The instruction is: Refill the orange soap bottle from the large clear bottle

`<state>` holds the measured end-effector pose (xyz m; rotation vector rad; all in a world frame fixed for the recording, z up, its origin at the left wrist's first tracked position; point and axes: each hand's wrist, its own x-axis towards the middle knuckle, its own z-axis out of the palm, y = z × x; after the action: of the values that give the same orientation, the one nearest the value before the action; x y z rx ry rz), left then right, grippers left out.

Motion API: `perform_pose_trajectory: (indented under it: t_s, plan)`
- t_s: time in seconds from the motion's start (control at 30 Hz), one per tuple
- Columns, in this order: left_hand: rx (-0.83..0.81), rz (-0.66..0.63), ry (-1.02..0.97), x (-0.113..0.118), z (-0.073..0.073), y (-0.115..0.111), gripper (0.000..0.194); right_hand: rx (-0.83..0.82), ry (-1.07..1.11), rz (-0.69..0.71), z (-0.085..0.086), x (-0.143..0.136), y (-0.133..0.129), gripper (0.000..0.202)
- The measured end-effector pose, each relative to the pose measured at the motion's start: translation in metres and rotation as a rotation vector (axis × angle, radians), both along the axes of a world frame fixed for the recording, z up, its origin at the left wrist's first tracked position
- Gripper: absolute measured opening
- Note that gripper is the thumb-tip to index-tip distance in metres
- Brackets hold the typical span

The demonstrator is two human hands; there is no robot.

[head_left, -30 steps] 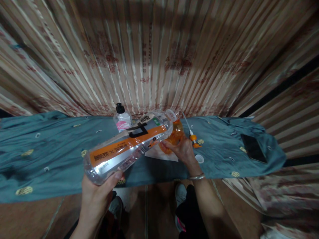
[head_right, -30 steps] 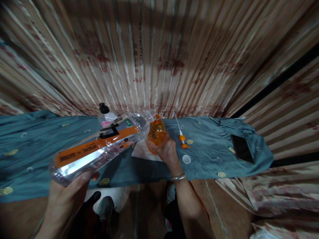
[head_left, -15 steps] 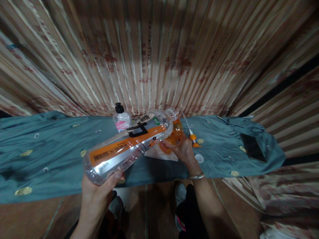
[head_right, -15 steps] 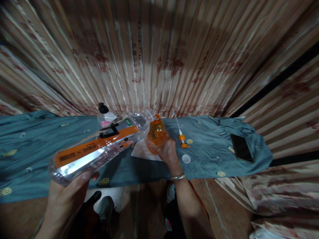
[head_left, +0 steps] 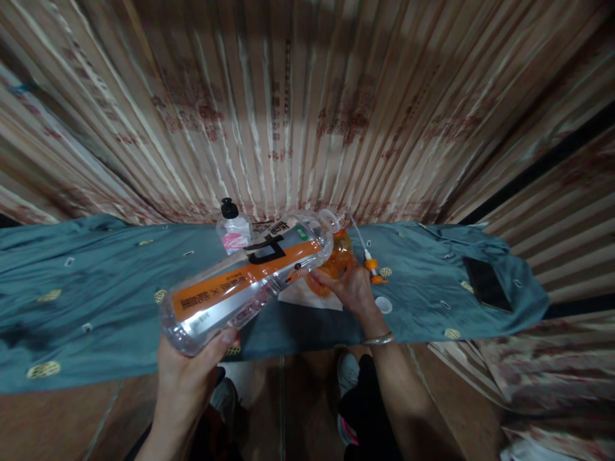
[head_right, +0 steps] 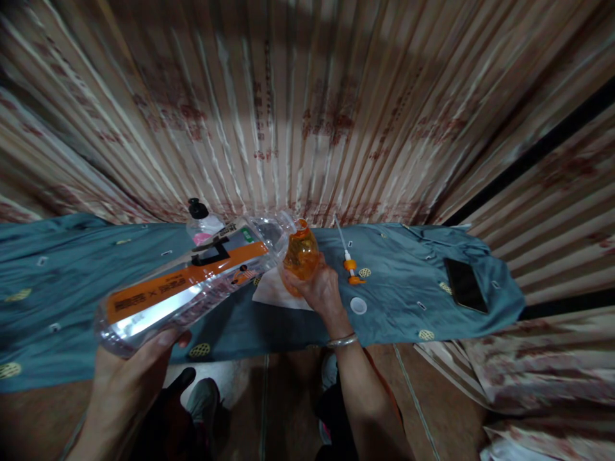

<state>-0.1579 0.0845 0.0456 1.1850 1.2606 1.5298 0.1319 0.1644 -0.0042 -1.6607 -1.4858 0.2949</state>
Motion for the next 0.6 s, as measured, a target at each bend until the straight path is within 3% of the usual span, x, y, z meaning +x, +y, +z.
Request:
perform_pose_trajectory:
  t_s: [0.13,0.4,0.6]
  plan:
    - [-0.047,-0.012,-0.119,0.0006,0.0017,-0.0009,0.034,-0.008,-0.011,-0.005,-0.0001,0.0004,0.0000,0.054]
    - [-0.046,-0.008,-0.096,0.0012,0.0024,0.0014,0.040,-0.009,0.008,-0.009,0.0013,-0.0014,0.0004,0.054]
    - [-0.042,-0.033,-0.062,0.0005,0.0034,-0.0004,0.033,-0.037,-0.014,-0.040,0.0007,-0.0018,-0.0001,0.052]
